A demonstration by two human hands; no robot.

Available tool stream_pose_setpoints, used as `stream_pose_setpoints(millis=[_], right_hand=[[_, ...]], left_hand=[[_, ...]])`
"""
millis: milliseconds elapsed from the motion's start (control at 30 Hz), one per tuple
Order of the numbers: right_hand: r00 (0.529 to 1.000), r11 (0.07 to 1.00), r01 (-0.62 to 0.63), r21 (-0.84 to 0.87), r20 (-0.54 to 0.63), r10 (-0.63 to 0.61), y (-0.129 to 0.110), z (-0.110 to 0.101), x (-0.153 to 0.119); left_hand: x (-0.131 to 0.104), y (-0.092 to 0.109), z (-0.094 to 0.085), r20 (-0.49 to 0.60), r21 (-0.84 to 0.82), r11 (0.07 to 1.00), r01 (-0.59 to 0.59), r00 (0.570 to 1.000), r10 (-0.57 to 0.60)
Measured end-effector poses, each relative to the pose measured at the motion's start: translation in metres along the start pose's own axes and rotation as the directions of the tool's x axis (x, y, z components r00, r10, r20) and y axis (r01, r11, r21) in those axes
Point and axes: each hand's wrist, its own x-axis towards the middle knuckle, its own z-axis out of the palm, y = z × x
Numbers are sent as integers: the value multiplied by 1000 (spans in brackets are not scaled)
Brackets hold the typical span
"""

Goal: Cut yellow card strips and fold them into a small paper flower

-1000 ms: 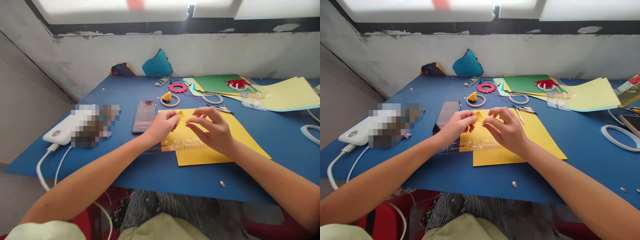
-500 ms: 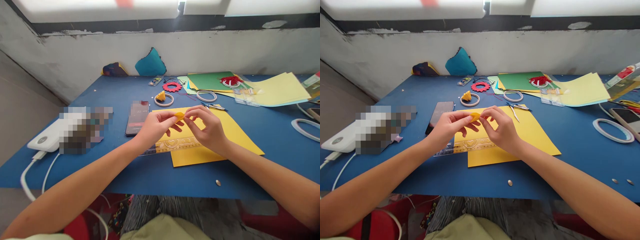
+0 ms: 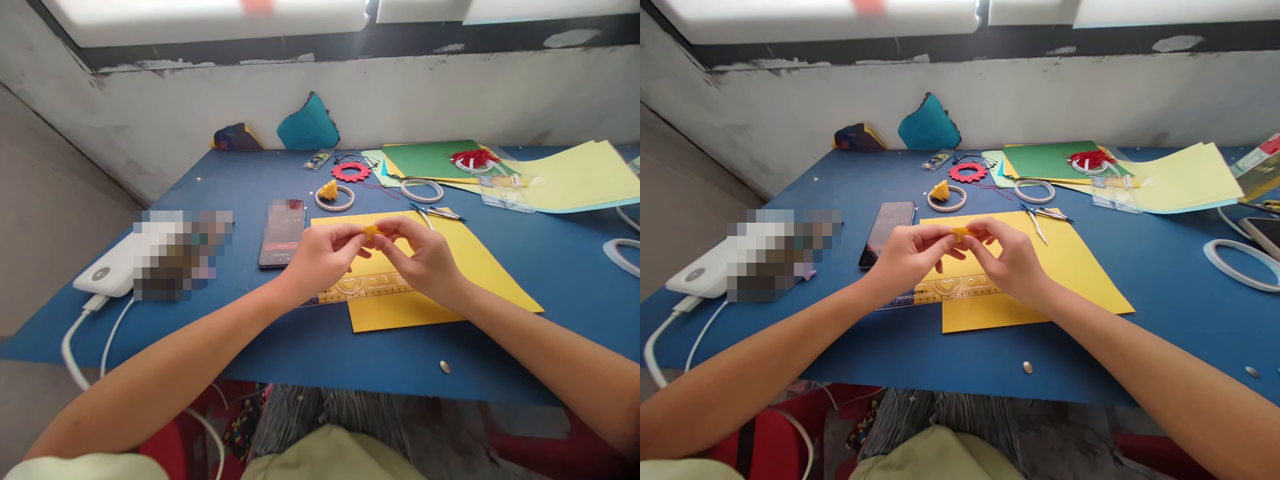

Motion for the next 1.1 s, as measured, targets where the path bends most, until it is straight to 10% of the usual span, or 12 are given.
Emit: stream_pose_setpoints(millis=[1100], right_hand=[[937, 897, -339, 282, 180, 298, 0, -3, -5]], left_hand=[[-5, -4, 3, -48, 351, 933, -75, 994, 98]])
